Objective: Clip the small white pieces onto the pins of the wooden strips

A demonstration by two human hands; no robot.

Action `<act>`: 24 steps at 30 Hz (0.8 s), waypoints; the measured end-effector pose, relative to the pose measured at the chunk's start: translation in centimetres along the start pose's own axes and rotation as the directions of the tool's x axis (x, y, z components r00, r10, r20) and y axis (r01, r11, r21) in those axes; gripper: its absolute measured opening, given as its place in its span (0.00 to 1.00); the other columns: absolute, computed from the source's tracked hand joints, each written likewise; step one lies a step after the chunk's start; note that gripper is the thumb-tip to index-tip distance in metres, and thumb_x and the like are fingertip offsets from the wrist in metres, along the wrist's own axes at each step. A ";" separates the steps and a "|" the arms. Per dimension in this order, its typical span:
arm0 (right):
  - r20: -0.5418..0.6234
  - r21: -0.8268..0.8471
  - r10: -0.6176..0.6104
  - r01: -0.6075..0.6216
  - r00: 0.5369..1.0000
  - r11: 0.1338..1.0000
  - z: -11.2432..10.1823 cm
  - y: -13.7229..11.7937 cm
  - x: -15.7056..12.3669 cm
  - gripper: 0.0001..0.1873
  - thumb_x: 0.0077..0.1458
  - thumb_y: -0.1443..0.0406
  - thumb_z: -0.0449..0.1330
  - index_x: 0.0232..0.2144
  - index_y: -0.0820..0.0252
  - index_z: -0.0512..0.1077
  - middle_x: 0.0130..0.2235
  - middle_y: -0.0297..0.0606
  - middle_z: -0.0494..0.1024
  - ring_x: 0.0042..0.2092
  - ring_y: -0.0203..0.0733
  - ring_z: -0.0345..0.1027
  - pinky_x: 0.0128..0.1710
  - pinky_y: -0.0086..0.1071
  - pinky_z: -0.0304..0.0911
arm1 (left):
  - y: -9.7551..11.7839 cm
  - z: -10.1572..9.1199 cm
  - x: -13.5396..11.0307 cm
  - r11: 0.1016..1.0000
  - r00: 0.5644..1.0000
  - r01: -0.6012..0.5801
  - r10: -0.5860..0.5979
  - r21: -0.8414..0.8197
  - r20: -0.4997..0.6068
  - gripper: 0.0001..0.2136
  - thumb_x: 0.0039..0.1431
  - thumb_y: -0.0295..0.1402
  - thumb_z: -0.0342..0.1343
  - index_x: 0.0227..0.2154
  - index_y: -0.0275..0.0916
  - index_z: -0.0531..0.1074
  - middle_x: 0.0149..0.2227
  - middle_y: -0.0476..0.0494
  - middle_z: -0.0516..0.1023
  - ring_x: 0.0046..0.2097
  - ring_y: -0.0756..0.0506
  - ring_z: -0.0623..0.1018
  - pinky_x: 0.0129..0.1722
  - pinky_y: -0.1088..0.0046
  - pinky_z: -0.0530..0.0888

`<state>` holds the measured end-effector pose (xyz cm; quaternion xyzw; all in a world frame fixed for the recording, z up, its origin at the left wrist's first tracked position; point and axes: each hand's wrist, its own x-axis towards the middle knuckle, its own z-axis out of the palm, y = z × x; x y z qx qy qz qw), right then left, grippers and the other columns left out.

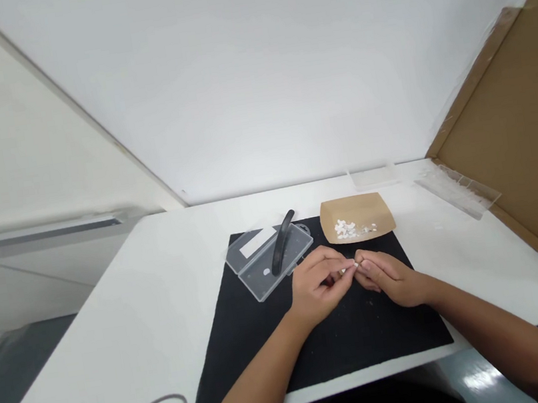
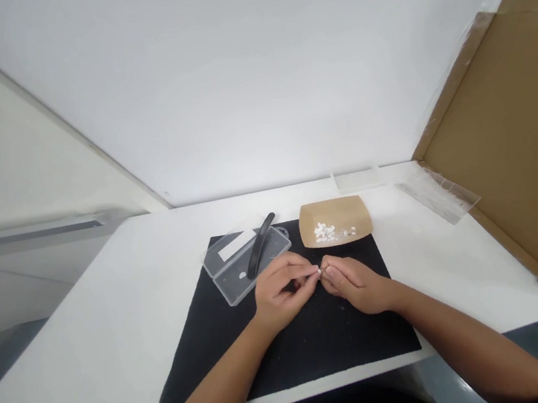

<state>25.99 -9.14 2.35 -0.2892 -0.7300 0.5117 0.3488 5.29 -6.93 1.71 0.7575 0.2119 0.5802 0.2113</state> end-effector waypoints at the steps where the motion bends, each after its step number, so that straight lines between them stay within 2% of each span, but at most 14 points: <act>1: -0.001 -0.039 -0.002 0.002 1.000 0.999 -0.1 0.0 0.0 0.20 0.79 0.55 0.43 0.33 0.55 0.59 0.28 0.28 0.62 0.29 0.36 0.55 0.33 0.34 0.55 | 0.0 0.0 0.0 1.000 1.000 -0.011 0.011 0.015 0.004 0.08 0.62 0.21 0.66 0.42 0.39 0.81 0.36 0.46 0.80 0.26 0.56 0.73 0.25 0.81 0.73; 5: -0.025 -0.225 -0.020 0.014 0.999 0.974 -0.4 0.2 0.0 0.18 0.78 0.56 0.42 0.35 0.54 0.60 0.30 0.30 0.65 0.31 0.38 0.58 0.34 0.35 0.57 | 0.0 -0.1 -0.1 0.994 0.998 -0.054 0.052 0.093 0.032 0.09 0.62 0.21 0.65 0.42 0.39 0.80 0.37 0.44 0.81 0.27 0.55 0.74 0.26 0.80 0.75; 10: -0.085 -0.463 -0.102 0.051 0.991 0.885 -0.1 0.6 0.1 0.17 0.78 0.58 0.42 0.35 0.54 0.60 0.33 0.34 0.67 0.35 0.42 0.60 0.38 0.38 0.59 | -0.1 0.0 -0.1 0.986 0.997 -0.074 0.068 0.150 0.043 0.09 0.61 0.20 0.64 0.41 0.38 0.79 0.36 0.45 0.81 0.27 0.54 0.75 0.26 0.80 0.75; 16: -0.113 -0.551 -0.113 0.033 0.987 0.834 0.5 0.8 0.5 0.16 0.77 0.61 0.42 0.34 0.54 0.61 0.32 0.35 0.69 0.34 0.43 0.62 0.37 0.38 0.59 | 0.0 0.5 -0.2 0.988 1.000 -0.004 0.006 0.157 -0.011 0.06 0.60 0.21 0.64 0.32 0.38 0.75 0.31 0.47 0.77 0.27 0.53 0.74 0.24 0.80 0.72; 21: -0.139 -0.625 -0.121 0.007 0.983 0.781 0.7 1.0 0.4 0.16 0.76 0.62 0.42 0.34 0.54 0.61 0.32 0.36 0.70 0.33 0.43 0.63 0.37 0.39 0.58 | 0.0 0.7 -0.3 0.993 0.999 0.039 -0.036 0.110 -0.031 0.06 0.60 0.21 0.64 0.34 0.38 0.77 0.31 0.46 0.78 0.28 0.53 0.75 0.22 0.81 0.71; 24: -0.191 -0.605 -0.095 -0.041 0.977 0.795 1.0 1.2 0.2 0.15 0.76 0.61 0.42 0.35 0.54 0.62 0.32 0.36 0.71 0.33 0.43 0.64 0.37 0.38 0.59 | 0.0 0.7 -0.3 0.992 0.999 0.031 -0.028 0.120 -0.031 0.06 0.60 0.21 0.64 0.36 0.38 0.79 0.33 0.45 0.79 0.28 0.53 0.75 0.23 0.81 0.72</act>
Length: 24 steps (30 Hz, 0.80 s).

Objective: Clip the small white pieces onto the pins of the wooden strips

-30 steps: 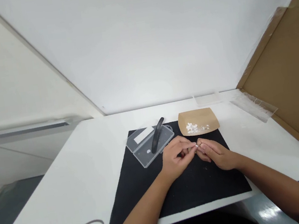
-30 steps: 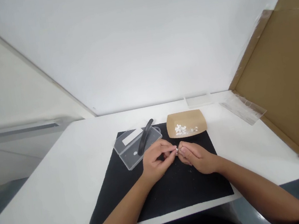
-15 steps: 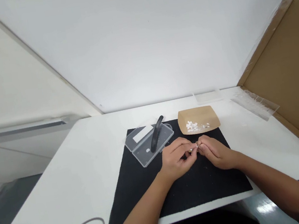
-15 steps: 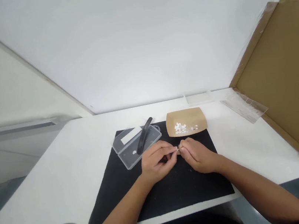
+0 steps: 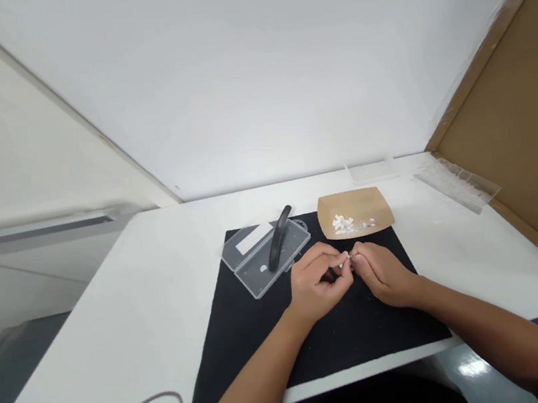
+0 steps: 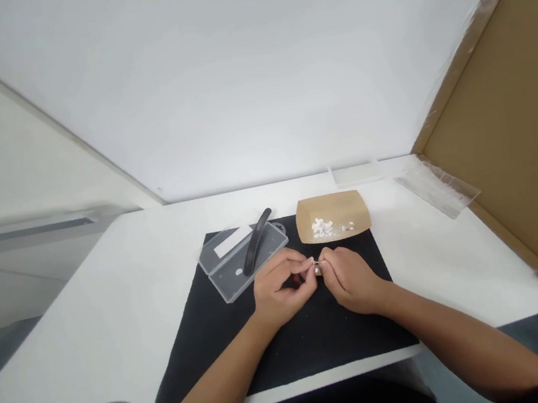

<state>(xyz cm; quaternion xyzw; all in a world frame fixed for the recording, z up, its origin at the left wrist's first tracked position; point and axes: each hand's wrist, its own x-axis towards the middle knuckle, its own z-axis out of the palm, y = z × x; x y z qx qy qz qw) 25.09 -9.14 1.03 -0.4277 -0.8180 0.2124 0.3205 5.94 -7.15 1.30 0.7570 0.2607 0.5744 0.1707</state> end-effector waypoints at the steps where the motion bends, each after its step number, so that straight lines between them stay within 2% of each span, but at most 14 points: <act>1: -0.007 0.015 0.022 -0.022 1.000 1.000 0.1 -0.1 -0.1 0.16 0.76 0.61 0.42 0.35 0.54 0.61 0.32 0.36 0.71 0.33 0.43 0.64 0.36 0.37 0.59 | 0.0 0.0 0.0 1.000 1.000 -0.007 0.007 0.006 0.000 0.06 0.60 0.21 0.64 0.37 0.38 0.79 0.33 0.45 0.80 0.28 0.53 0.75 0.23 0.81 0.73; 7: -0.046 0.045 0.084 -0.082 0.995 0.996 0.8 -0.7 -0.2 0.16 0.76 0.60 0.42 0.32 0.53 0.58 0.29 0.33 0.67 0.29 0.41 0.61 0.33 0.36 0.56 | 0.0 0.1 0.1 0.997 0.999 -0.039 0.041 0.072 -0.029 0.05 0.60 0.21 0.64 0.35 0.38 0.78 0.32 0.46 0.80 0.28 0.53 0.75 0.24 0.80 0.73; 17: -0.001 0.006 0.123 -0.123 0.992 0.992 0.7 -1.2 -0.3 0.16 0.76 0.60 0.41 0.32 0.52 0.55 0.28 0.32 0.65 0.28 0.41 0.60 0.32 0.35 0.53 | 0.1 0.2 0.3 0.990 0.997 -0.061 0.065 0.128 -0.029 0.07 0.59 0.20 0.62 0.30 0.38 0.74 0.28 0.48 0.77 0.26 0.53 0.73 0.26 0.77 0.72; 24: 0.013 0.042 0.145 -0.145 0.989 0.989 0.8 -1.4 -0.4 0.16 0.76 0.59 0.41 0.32 0.52 0.56 0.28 0.31 0.66 0.28 0.40 0.60 0.31 0.35 0.54 | 0.5 0.5 0.4 0.984 0.999 0.001 0.006 0.180 -0.039 0.10 0.59 0.23 0.60 0.24 0.40 0.70 0.23 0.51 0.73 0.25 0.52 0.72 0.25 0.76 0.71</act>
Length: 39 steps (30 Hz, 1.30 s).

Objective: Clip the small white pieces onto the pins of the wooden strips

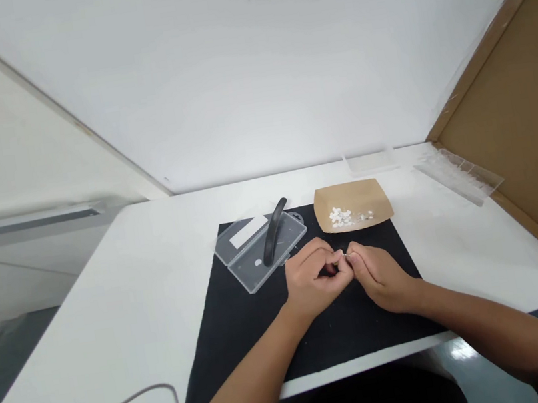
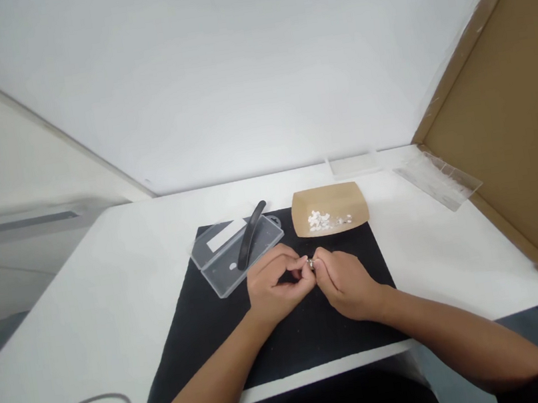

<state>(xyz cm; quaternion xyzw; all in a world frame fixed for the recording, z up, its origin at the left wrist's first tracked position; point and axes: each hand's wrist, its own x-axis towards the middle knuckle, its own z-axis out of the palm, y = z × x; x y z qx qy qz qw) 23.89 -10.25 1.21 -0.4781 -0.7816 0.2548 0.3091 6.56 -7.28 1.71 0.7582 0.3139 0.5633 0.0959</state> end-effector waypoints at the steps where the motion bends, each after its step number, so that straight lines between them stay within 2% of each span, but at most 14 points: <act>1: 0.007 0.016 0.008 -0.008 1.000 1.000 0.0 0.0 0.0 0.17 0.76 0.59 0.41 0.32 0.52 0.56 0.28 0.31 0.66 0.28 0.40 0.60 0.31 0.34 0.54 | 0.1 0.0 0.0 1.000 1.000 0.009 -0.009 -0.004 0.005 0.11 0.59 0.23 0.60 0.23 0.40 0.70 0.23 0.51 0.73 0.25 0.52 0.72 0.25 0.76 0.71; 10: 0.059 0.152 0.062 -0.070 0.996 0.986 -0.2 0.0 -0.2 0.19 0.77 0.57 0.41 0.31 0.53 0.56 0.27 0.30 0.64 0.28 0.39 0.58 0.30 0.34 0.52 | 0.3 -0.1 0.2 0.986 0.992 0.126 -0.122 -0.112 0.040 0.14 0.57 0.23 0.61 0.19 0.40 0.67 0.20 0.52 0.70 0.25 0.51 0.74 0.26 0.75 0.72; 16: 0.063 0.206 0.042 -0.054 0.997 0.977 -0.7 -0.1 -0.2 0.19 0.77 0.58 0.42 0.30 0.53 0.56 0.26 0.30 0.63 0.27 0.38 0.56 0.30 0.34 0.51 | 0.3 -0.3 0.3 0.961 0.981 0.190 -0.177 -0.203 0.078 0.12 0.54 0.23 0.62 0.19 0.39 0.69 0.20 0.51 0.72 0.25 0.50 0.74 0.26 0.75 0.71; 21: 0.082 0.288 0.069 -0.090 0.994 0.953 -1.0 -0.1 -0.3 0.20 0.77 0.55 0.43 0.30 0.54 0.58 0.26 0.30 0.64 0.27 0.37 0.56 0.30 0.34 0.52 | 0.1 -0.3 0.0 0.921 0.960 0.274 -0.245 -0.279 0.132 0.10 0.54 0.22 0.63 0.20 0.38 0.71 0.23 0.49 0.75 0.25 0.52 0.74 0.25 0.77 0.70; 25: 0.115 0.424 0.104 -0.143 0.988 0.894 -1.3 -0.4 -0.4 0.23 0.78 0.53 0.44 0.30 0.54 0.59 0.26 0.29 0.63 0.28 0.36 0.55 0.30 0.33 0.53 | -0.2 -0.2 -0.3 0.877 0.942 0.331 -0.287 -0.349 0.172 0.08 0.54 0.23 0.63 0.22 0.36 0.73 0.26 0.48 0.75 0.25 0.53 0.73 0.24 0.79 0.68; 33: 0.228 0.680 0.149 -0.267 0.962 0.683 -1.6 -0.7 -0.4 0.25 0.76 0.48 0.47 0.29 0.54 0.58 0.25 0.26 0.59 0.26 0.34 0.50 0.26 0.32 0.52 | 0.0 -0.2 -0.2 0.827 0.932 0.360 -0.302 -0.431 0.200 0.06 0.57 0.25 0.66 0.26 0.35 0.77 0.28 0.47 0.76 0.25 0.54 0.73 0.24 0.81 0.69; 36: 0.234 0.707 0.138 -0.266 0.962 0.655 -1.6 -0.6 -0.4 0.25 0.76 0.48 0.47 0.30 0.54 0.58 0.25 0.26 0.58 0.26 0.34 0.50 0.26 0.32 0.51 | 0.0 -0.2 -0.3 0.828 0.938 0.345 -0.290 -0.441 0.188 0.04 0.58 0.25 0.66 0.27 0.34 0.79 0.28 0.47 0.76 0.24 0.55 0.72 0.23 0.82 0.69; 39: 0.223 0.701 0.135 -0.255 0.965 0.666 -1.6 -0.6 -0.3 0.24 0.77 0.48 0.46 0.30 0.54 0.58 0.25 0.26 0.58 0.26 0.34 0.50 0.26 0.32 0.52 | 0.0 -0.2 -0.2 0.842 0.945 0.325 -0.277 -0.430 0.173 0.03 0.58 0.24 0.66 0.28 0.34 0.80 0.29 0.46 0.77 0.24 0.55 0.73 0.23 0.83 0.69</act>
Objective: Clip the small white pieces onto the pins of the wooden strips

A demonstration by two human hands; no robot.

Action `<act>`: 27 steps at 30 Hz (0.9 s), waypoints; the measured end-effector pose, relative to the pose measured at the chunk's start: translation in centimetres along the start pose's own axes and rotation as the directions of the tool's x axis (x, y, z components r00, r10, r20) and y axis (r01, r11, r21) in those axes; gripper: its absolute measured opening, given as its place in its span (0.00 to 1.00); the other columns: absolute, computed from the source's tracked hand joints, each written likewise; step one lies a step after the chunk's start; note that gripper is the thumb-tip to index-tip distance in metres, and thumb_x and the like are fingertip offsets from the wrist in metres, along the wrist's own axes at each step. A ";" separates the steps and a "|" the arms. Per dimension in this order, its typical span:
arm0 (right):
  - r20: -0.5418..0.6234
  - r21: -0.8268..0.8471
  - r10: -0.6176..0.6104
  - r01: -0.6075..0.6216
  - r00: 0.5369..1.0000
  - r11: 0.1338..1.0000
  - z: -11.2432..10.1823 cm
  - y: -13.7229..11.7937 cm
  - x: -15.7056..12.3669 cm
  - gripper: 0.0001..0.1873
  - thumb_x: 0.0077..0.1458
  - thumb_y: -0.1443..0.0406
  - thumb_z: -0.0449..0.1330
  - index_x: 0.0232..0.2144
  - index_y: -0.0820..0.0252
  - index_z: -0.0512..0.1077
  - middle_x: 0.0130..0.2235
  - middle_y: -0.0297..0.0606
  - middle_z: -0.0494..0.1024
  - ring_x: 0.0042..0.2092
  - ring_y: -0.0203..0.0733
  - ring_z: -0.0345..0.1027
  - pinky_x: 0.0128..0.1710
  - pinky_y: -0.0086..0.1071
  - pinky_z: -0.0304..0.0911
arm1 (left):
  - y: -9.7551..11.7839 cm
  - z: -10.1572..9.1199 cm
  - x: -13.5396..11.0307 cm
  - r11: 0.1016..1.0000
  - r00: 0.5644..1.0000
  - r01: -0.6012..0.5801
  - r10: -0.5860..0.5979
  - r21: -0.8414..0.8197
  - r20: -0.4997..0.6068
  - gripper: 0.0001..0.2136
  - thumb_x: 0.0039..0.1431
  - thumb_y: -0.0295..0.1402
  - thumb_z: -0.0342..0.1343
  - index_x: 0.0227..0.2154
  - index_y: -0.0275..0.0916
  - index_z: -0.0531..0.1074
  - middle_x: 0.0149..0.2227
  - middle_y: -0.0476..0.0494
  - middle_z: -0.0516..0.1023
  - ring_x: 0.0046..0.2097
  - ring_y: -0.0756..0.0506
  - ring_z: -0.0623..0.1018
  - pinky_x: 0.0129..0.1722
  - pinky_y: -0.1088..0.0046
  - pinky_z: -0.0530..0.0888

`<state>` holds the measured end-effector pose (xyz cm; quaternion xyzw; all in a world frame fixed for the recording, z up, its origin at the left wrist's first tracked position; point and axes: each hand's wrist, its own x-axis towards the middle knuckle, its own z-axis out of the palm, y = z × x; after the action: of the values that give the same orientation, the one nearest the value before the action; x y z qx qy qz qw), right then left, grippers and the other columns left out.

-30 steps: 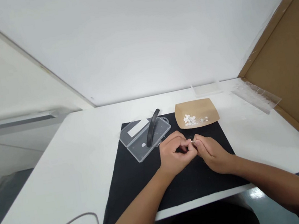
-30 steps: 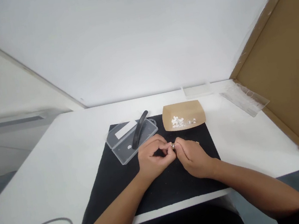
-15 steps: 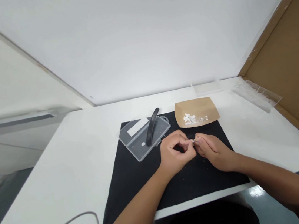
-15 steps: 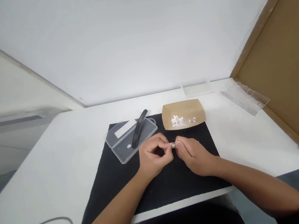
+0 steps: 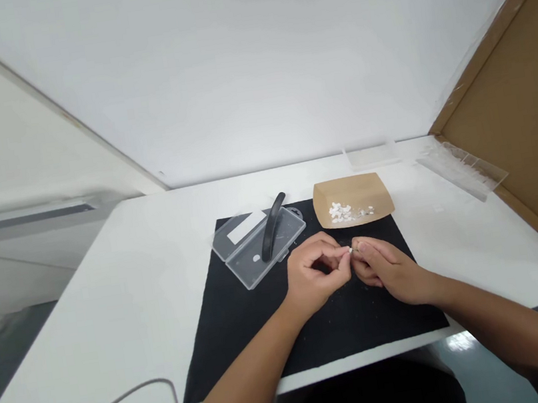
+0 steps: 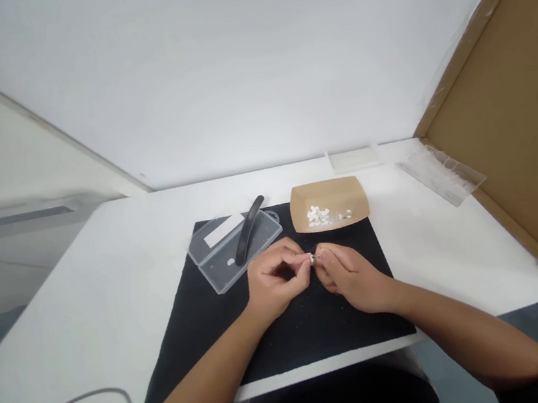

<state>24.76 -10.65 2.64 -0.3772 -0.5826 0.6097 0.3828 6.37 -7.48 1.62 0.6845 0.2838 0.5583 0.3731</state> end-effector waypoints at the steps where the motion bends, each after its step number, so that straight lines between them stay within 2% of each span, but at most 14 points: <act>1: -0.006 -0.020 -0.009 0.008 1.000 1.000 0.0 0.0 0.0 0.24 0.77 0.49 0.46 0.30 0.54 0.57 0.25 0.26 0.59 0.26 0.34 0.51 0.27 0.32 0.52 | 0.0 0.0 0.0 1.000 1.000 -0.007 0.007 0.011 0.000 0.03 0.58 0.24 0.66 0.29 0.34 0.80 0.29 0.46 0.77 0.24 0.55 0.73 0.23 0.82 0.69; 4: -0.040 -0.174 -0.075 0.067 0.996 0.982 0.0 -0.1 -0.1 0.23 0.78 0.52 0.45 0.30 0.54 0.58 0.26 0.27 0.61 0.27 0.35 0.53 0.29 0.33 0.54 | 0.1 0.0 0.1 0.998 0.999 -0.044 0.044 0.051 0.001 0.03 0.57 0.23 0.66 0.29 0.34 0.79 0.28 0.46 0.77 0.24 0.55 0.73 0.23 0.82 0.69; 6: -0.051 -0.329 -0.146 0.122 0.988 0.936 -0.1 -0.1 -0.1 0.22 0.78 0.54 0.44 0.30 0.55 0.59 0.27 0.28 0.62 0.28 0.36 0.55 0.30 0.33 0.54 | 0.1 0.0 0.2 0.993 0.996 -0.089 0.089 0.077 -0.003 0.04 0.56 0.22 0.66 0.28 0.35 0.79 0.26 0.48 0.76 0.26 0.53 0.75 0.25 0.81 0.71; 9: -0.025 -0.562 -0.266 0.207 0.964 0.801 -0.4 0.1 0.0 0.17 0.77 0.59 0.45 0.33 0.55 0.61 0.29 0.30 0.65 0.29 0.38 0.58 0.31 0.35 0.53 | 0.0 0.0 0.3 0.988 0.991 -0.135 0.136 0.077 0.003 0.06 0.55 0.20 0.66 0.30 0.36 0.78 0.24 0.49 0.75 0.28 0.51 0.77 0.26 0.80 0.72; 13: 0.040 -0.772 -0.421 0.296 0.906 0.562 -0.7 0.1 0.3 0.12 0.74 0.64 0.46 0.34 0.54 0.61 0.30 0.33 0.68 0.30 0.41 0.60 0.33 0.36 0.55 | -0.1 -0.2 0.2 0.996 0.995 -0.095 0.095 -0.001 0.044 0.05 0.56 0.20 0.65 0.34 0.35 0.79 0.31 0.45 0.78 0.26 0.54 0.76 0.24 0.81 0.72; 16: 0.103 -0.834 -0.505 0.351 0.857 0.426 -0.9 0.1 0.7 0.11 0.72 0.66 0.46 0.34 0.54 0.60 0.29 0.33 0.70 0.29 0.42 0.60 0.34 0.37 0.57 | -0.1 -0.3 0.0 0.997 0.997 -0.033 0.037 -0.066 0.069 0.06 0.57 0.21 0.65 0.36 0.34 0.80 0.34 0.43 0.78 0.25 0.55 0.76 0.22 0.83 0.73; 22: 0.226 -0.884 -0.624 0.426 0.748 0.190 -1.3 0.1 1.1 0.10 0.71 0.68 0.46 0.35 0.54 0.61 0.29 0.34 0.72 0.28 0.42 0.62 0.38 0.39 0.58 | -0.1 -0.3 -0.4 0.982 0.993 0.086 -0.072 -0.166 0.088 0.02 0.59 0.23 0.65 0.35 0.34 0.80 0.35 0.41 0.79 0.28 0.52 0.80 0.19 0.85 0.71; 27: 0.275 -0.896 -0.641 0.432 0.717 0.099 -1.6 -0.2 1.1 0.09 0.69 0.69 0.48 0.34 0.54 0.62 0.28 0.33 0.72 0.28 0.41 0.62 0.37 0.39 0.57 | -0.1 -0.4 -0.6 0.951 0.977 0.201 -0.178 -0.233 0.118 0.03 0.58 0.25 0.67 0.35 0.34 0.81 0.35 0.41 0.80 0.29 0.51 0.81 0.18 0.85 0.73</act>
<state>25.77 -8.92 2.76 -0.3370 -0.8742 -0.0545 0.3454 5.83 -7.77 1.23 0.6290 0.2595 0.5172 0.5192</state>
